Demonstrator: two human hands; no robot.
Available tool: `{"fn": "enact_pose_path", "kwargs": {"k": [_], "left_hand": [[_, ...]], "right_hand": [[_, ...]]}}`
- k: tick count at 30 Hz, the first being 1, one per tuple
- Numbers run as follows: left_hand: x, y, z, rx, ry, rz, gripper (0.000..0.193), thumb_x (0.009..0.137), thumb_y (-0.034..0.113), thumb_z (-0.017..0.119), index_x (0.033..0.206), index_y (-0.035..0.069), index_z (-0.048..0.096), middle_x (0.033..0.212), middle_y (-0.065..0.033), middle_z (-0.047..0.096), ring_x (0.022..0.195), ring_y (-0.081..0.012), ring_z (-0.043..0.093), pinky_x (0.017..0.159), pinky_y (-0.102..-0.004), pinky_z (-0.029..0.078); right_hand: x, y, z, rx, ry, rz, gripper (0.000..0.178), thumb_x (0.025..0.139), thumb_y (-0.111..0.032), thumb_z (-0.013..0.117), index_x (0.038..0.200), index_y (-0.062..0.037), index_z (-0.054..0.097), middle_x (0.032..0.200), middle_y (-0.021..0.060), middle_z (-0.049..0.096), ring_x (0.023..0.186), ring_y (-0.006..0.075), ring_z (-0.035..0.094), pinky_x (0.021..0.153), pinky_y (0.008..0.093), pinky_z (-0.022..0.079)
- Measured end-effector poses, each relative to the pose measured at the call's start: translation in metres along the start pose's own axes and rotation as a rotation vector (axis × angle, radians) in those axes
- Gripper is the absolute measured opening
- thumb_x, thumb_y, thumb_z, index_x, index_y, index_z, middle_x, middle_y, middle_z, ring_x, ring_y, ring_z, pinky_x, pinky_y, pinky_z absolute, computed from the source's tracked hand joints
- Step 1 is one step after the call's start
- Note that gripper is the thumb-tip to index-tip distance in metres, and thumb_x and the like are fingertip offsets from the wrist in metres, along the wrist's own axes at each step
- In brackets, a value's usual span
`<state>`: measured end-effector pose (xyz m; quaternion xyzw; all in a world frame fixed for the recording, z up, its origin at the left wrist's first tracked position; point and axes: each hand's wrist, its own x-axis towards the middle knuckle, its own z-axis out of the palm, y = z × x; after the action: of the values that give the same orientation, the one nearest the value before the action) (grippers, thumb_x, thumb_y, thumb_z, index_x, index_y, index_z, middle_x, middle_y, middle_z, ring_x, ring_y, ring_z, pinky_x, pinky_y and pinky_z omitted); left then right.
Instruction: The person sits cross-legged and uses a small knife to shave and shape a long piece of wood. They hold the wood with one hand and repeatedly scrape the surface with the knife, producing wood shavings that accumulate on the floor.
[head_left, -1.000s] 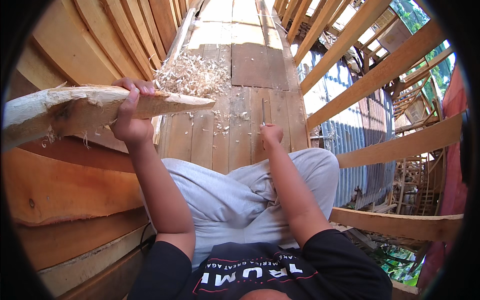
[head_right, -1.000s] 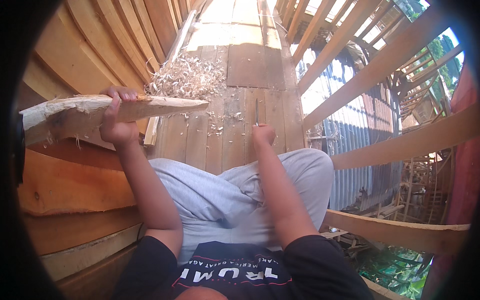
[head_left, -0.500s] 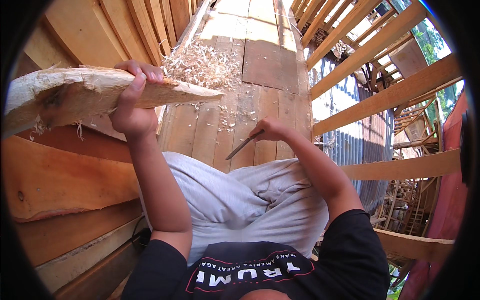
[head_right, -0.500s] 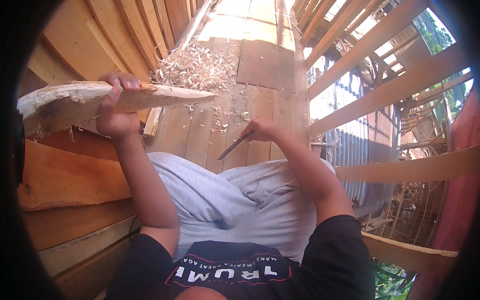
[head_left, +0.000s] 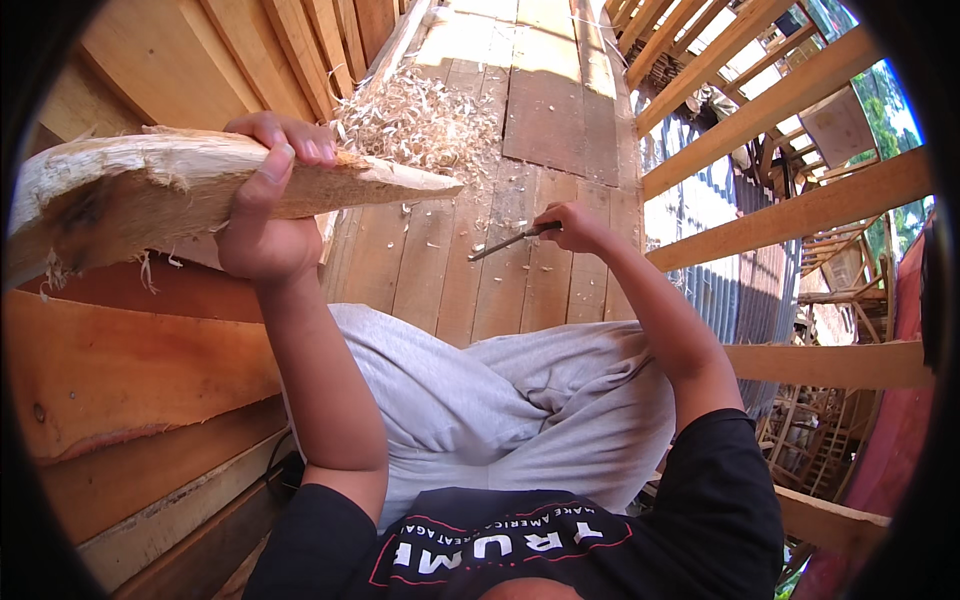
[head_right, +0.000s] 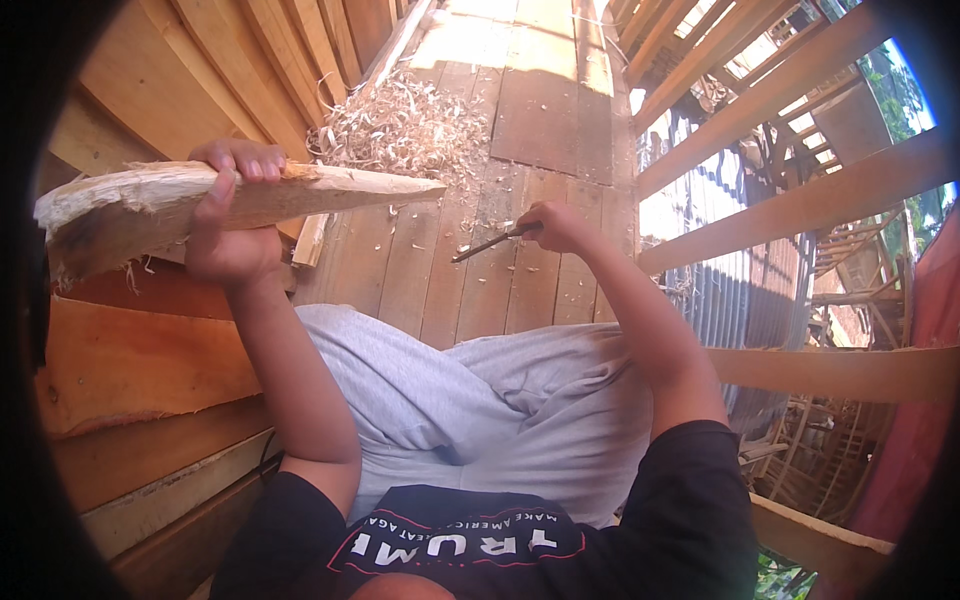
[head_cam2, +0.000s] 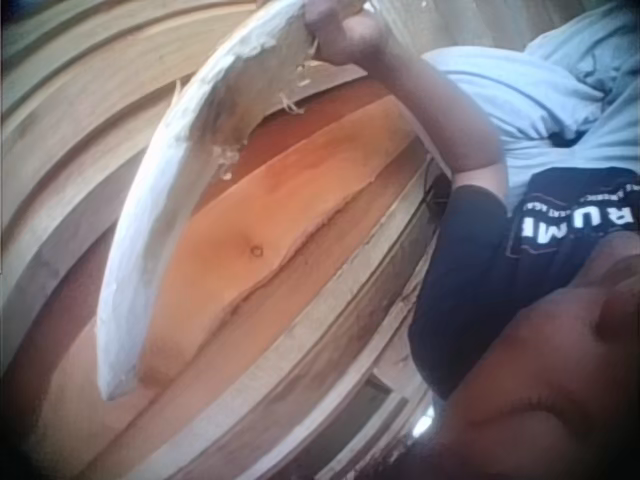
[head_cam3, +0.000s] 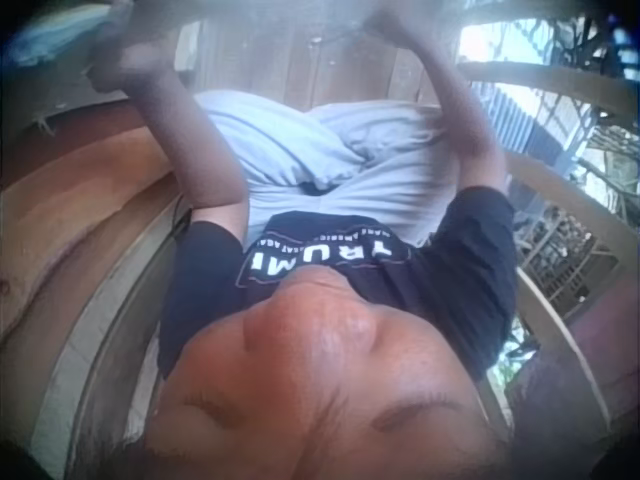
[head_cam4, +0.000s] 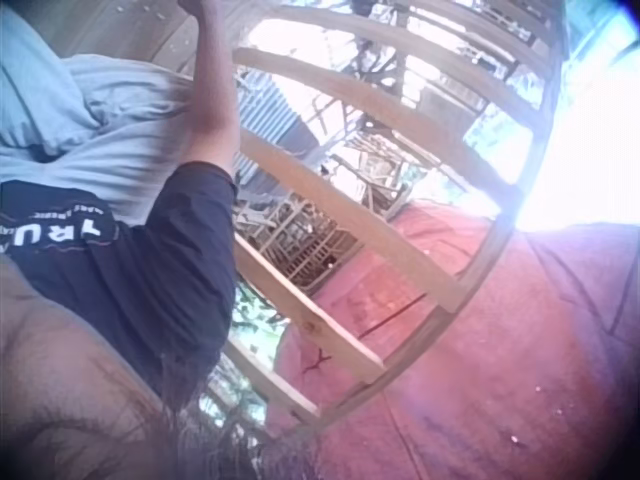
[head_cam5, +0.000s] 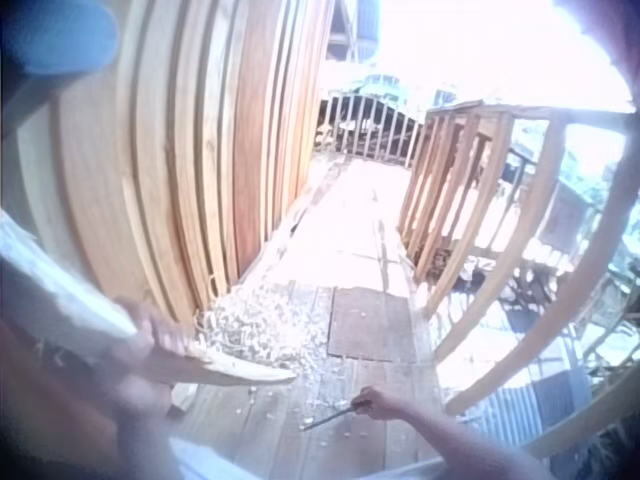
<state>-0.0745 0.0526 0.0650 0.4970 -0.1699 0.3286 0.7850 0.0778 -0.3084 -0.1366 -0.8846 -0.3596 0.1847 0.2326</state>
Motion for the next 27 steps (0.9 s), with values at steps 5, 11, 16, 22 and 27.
{"fn": "enact_pose_path", "kwargs": {"k": [5,11,16,22,27], "left_hand": [[0.002,-0.003,0.001,-0.027,0.002,-0.005,0.021,0.080,0.018,0.057,0.094,0.003,0.051,0.081,-0.0103,0.050,0.077,-0.0219,0.049,0.082,-0.0399,0.040],[0.000,-0.003,-0.001,-0.022,-0.004,-0.015,0.022,0.080,0.018,0.057,0.095,0.003,0.050,0.081,-0.0106,0.050,0.078,-0.0222,0.049,0.082,-0.0399,0.040],[0.002,-0.004,-0.001,-0.081,0.034,-0.003,0.019,0.077,0.011,0.059,0.091,0.000,0.054,0.076,-0.0127,0.055,0.076,-0.0226,0.055,0.077,-0.0373,0.046],[0.002,-0.012,0.007,-0.090,0.035,-0.038,0.019,0.077,0.011,0.059,0.091,0.000,0.054,0.075,-0.0131,0.056,0.075,-0.0223,0.055,0.077,-0.0363,0.047],[0.001,-0.012,0.007,-0.073,0.042,-0.051,0.019,0.076,0.011,0.060,0.090,0.000,0.055,0.074,-0.0130,0.057,0.073,-0.0221,0.055,0.076,-0.0365,0.047]], "right_hand": [[-0.006,0.004,0.019,0.036,-0.044,-0.096,0.022,0.079,-0.007,0.074,0.100,-0.0026,0.072,0.089,0.0151,0.069,0.084,0.0315,0.066,0.075,0.0395,0.052],[0.001,0.016,-0.008,0.125,0.312,0.289,0.025,0.080,-0.012,0.075,0.104,-0.0057,0.073,0.093,0.0139,0.072,0.081,0.0245,0.067,0.075,0.0343,0.050],[-0.016,0.038,-0.042,0.063,-0.176,0.241,0.029,0.076,-0.005,0.077,0.104,-0.0072,0.074,0.092,0.0088,0.074,0.082,0.0166,0.067,0.076,0.0316,0.051],[-0.016,0.066,-0.041,-0.189,0.019,0.100,0.027,0.078,-0.002,0.072,0.105,-0.0048,0.072,0.092,0.0129,0.072,0.083,0.0288,0.068,0.077,0.0349,0.052],[0.008,0.039,-0.052,-0.075,0.331,0.164,0.028,0.078,-0.004,0.073,0.106,-0.0042,0.071,0.091,0.0155,0.071,0.083,0.0298,0.068,0.077,0.0353,0.052]]}}
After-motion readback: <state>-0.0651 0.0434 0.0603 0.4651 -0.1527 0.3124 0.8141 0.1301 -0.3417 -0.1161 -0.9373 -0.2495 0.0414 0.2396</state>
